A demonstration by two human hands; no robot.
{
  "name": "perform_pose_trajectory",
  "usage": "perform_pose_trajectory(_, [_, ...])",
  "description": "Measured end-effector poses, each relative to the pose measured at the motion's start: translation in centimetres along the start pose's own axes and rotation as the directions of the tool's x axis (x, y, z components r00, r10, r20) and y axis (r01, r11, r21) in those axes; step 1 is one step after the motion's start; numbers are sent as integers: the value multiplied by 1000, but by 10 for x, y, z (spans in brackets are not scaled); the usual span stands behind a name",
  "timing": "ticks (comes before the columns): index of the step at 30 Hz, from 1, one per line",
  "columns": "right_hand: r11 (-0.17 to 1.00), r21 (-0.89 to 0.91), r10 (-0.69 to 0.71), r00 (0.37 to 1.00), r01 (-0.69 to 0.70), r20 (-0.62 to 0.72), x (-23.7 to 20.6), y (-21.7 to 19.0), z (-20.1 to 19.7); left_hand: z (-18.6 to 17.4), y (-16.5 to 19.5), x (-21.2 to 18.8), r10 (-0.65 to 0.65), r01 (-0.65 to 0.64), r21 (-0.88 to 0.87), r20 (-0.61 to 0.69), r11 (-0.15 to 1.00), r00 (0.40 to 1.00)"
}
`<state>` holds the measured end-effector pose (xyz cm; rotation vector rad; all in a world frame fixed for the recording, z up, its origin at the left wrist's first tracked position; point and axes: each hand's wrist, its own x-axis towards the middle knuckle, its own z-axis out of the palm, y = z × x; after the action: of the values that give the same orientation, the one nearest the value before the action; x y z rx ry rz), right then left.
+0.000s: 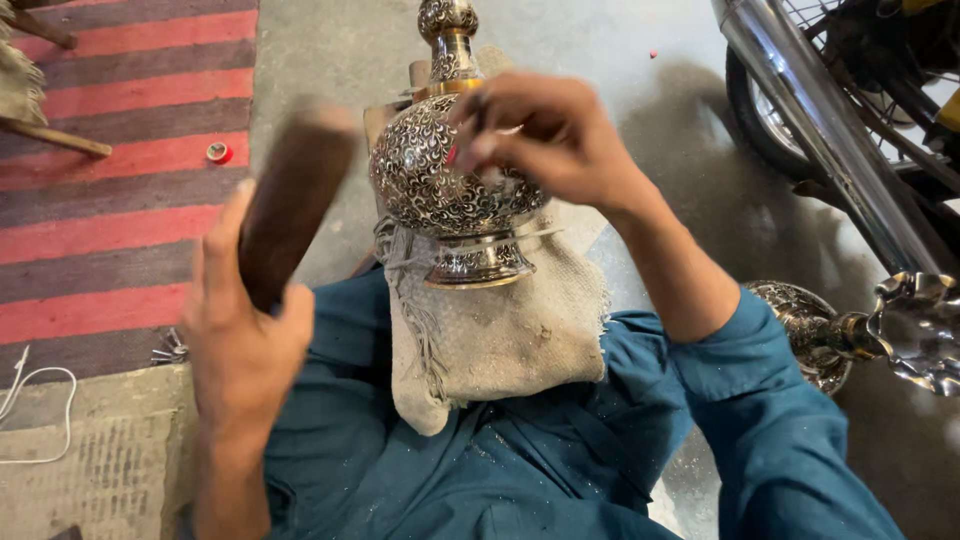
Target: The person sits cross-legged on the floor with an engraved metal vase resting on a cloth cushion on their lap. They hold a small punch against the vase's patterned surface and strike it repeatedly with a wooden mallet, repositioning the punch to work along the decorative design, then rotate the vase to reach other areas.
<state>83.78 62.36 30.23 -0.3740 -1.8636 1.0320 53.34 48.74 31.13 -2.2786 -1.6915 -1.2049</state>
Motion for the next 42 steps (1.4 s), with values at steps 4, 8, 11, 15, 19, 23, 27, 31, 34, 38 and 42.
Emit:
perform_pose_trajectory(4, [987,146,-36,974,70,-225,-10,-5,-13,25,6,-40,-335,361,-471,140,805,932])
perform_pose_trajectory(8, [997,39,-52,974,62,-222,-31,-19,-11,71,22,-81,-435,407,-809,212,425,875])
perform_pose_trajectory(11, [999,-31,-18,984,13,-180,-35,-35,-4,84,28,-86,-429,444,-806,268,391,863])
perform_pose_trajectory(15, [989,-45,125,965,-139,-230,-31,-56,6,70,32,-71,-424,477,-726,277,496,862])
perform_pose_trajectory(19, [977,-138,119,954,-162,-274,-23,-72,12,37,31,-45,-459,531,-445,267,721,847])
perform_pose_trajectory(23, [963,-218,85,945,-160,-316,-18,-83,19,3,30,-11,-328,393,-401,224,827,918])
perform_pose_trajectory(27, [953,-280,31,953,-119,-300,-11,-89,20,-34,30,37,-230,288,-236,246,928,942])
perform_pose_trajectory(31, [961,-240,62,953,-137,-297,-10,-85,16,-46,40,82,-85,87,3,282,996,956])
perform_pose_trajectory(34, [969,-208,63,946,-135,-319,-13,-79,16,-55,55,103,89,-122,120,250,985,964])
perform_pose_trajectory(38, [957,-268,17,947,-108,-322,-15,-73,13,-59,71,126,237,-258,64,227,964,945])
perform_pose_trajectory(42, [910,-401,-30,949,-104,-314,-15,-68,8,-58,81,138,178,-165,-66,299,984,938])
